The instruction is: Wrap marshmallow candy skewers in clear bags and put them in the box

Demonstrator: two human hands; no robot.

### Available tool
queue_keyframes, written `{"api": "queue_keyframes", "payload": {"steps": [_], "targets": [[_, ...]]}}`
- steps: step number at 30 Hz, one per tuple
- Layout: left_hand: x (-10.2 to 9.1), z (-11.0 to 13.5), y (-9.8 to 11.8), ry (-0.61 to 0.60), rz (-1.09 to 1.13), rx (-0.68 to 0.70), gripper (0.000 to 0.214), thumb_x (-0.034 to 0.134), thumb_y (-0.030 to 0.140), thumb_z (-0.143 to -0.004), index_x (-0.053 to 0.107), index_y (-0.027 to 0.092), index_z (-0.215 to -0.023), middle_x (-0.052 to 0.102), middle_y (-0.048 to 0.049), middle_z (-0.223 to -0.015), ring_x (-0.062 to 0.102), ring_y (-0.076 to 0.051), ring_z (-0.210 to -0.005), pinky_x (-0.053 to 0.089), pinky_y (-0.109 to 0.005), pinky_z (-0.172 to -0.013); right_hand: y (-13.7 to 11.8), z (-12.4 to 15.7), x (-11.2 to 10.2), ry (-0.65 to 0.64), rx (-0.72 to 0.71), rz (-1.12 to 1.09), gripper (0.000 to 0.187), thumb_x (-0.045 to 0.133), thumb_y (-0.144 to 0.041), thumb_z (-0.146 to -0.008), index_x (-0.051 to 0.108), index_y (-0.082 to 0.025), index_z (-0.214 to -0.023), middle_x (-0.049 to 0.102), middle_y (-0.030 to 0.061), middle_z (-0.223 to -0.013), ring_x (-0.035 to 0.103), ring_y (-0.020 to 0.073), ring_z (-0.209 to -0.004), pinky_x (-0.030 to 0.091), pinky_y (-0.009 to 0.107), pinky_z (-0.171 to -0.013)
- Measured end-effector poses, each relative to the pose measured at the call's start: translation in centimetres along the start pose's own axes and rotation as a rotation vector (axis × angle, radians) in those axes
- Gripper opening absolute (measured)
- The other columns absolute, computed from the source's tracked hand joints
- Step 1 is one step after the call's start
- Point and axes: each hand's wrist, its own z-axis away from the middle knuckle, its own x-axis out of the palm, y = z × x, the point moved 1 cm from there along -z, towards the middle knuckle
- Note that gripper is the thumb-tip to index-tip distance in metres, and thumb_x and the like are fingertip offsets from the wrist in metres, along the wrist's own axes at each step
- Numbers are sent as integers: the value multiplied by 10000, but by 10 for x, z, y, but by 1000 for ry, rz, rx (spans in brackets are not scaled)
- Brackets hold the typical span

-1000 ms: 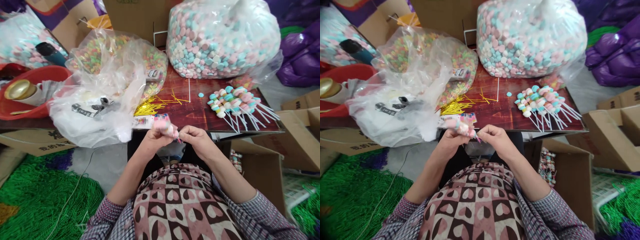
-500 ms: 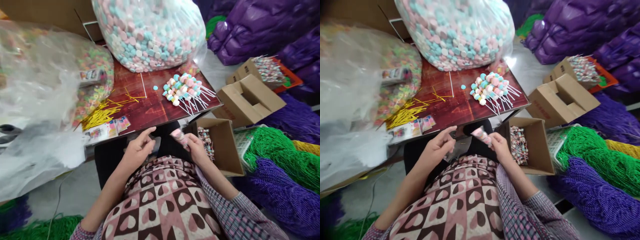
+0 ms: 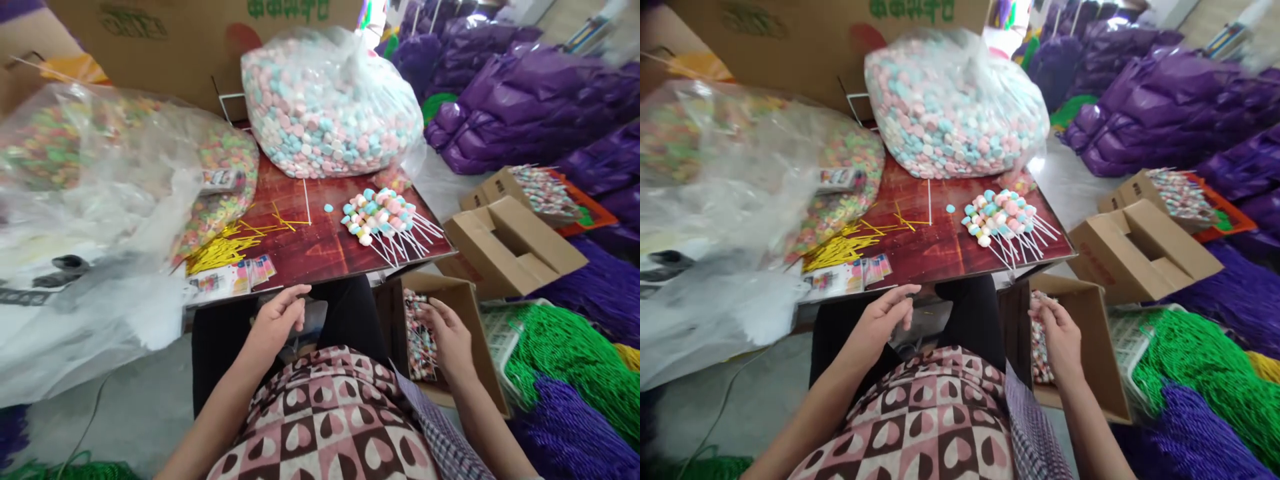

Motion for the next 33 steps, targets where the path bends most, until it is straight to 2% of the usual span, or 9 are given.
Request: {"api": "queue_keyframes", "payload": {"steps": [6, 9, 12, 14, 16, 23, 27, 31, 33], "targets": [[0, 6, 1, -3, 53, -37, 394, 537, 363, -835, 625, 138, -1147, 484, 59, -568, 446, -96, -531, 373, -247, -590, -91, 38, 70, -462, -207, -133, 253, 680, -404, -834, 726, -222, -1004, 759, 44, -884, 715, 173, -762, 585, 359, -821], [-4, 9, 2, 5, 52, -40, 406, 532, 371, -823, 634, 133, -1135, 478, 59, -547, 441, -102, -517, 377, -247, -575, -116, 57, 116, -688, -300, -121, 231, 648, -389, -855, 728, -220, -991, 765, 43, -861, 722, 177, -764, 596, 353, -806], [-11, 12, 1, 26, 55, -21, 401, 523, 367, -818, 642, 130, -1119, 477, 58, -543, 445, -104, -512, 383, -246, -570, -131, 59, 159, -807, -462, -23, 247, 582, -365, -884, 729, -207, -1004, 774, 61, -891, 734, 192, -807, 597, 345, -796], [-14, 14, -2, 44, 65, -13, 393, 521, 362, -817, 646, 130, -1109, 479, 57, -547, 439, -100, -504, 379, -244, -563, -140, 48, 184, -768, -614, 132, 269, 525, -328, -905, 726, -204, -1033, 778, 59, -916, 736, 188, -841, 587, 327, -814], [-16, 15, -4, 55, 78, -13, 389, 519, 360, -819, 647, 131, -1105, 479, 58, -549, 432, -97, -498, 372, -242, -557, -151, 29, 207, -629, -759, 349, 300, 457, -276, -923, 721, -213, -1051, 782, 39, -914, 733, 173, -849, 576, 303, -818], [-23, 17, -8, 77, 81, 26, 383, 499, 351, -852, 642, 132, -1132, 497, 53, -569, 452, -96, -505, 393, -249, -586, -182, -26, 264, -443, -897, 633, 313, 466, -206, -888, 750, -186, -1018, 747, 119, -1096, 673, 264, -1030, 491, 389, -918], [-46, 18, -1, 240, -148, 145, 323, 469, 313, -891, 684, 171, -1086, 570, 16, -630, 522, -127, -590, 429, -269, -646, -181, -30, 273, -430, -977, 747, 298, 481, -194, -878, 760, -175, -980, 730, 131, -1141, 647, 289, -1055, 452, 427, -936], [-75, 12, 10, 509, -640, 404, 281, 453, 234, -923, 710, 168, -1015, 683, -88, -925, 602, -213, -912, 446, -352, -880, -180, -33, 268, -375, -993, 803, 309, 465, -180, -865, 759, -138, -952, 721, 181, -1139, 640, 344, -1055, 428, 523, -934], [-87, 5, 12, 584, -862, 426, 262, 479, 247, -932, 701, 171, -1049, 677, -112, -1001, 584, -250, -984, 431, -392, -922, -180, -30, 262, -379, -1020, 783, 306, 472, -192, -862, 756, -155, -969, 723, 160, -1154, 647, 336, -1060, 434, 524, -943]]}}
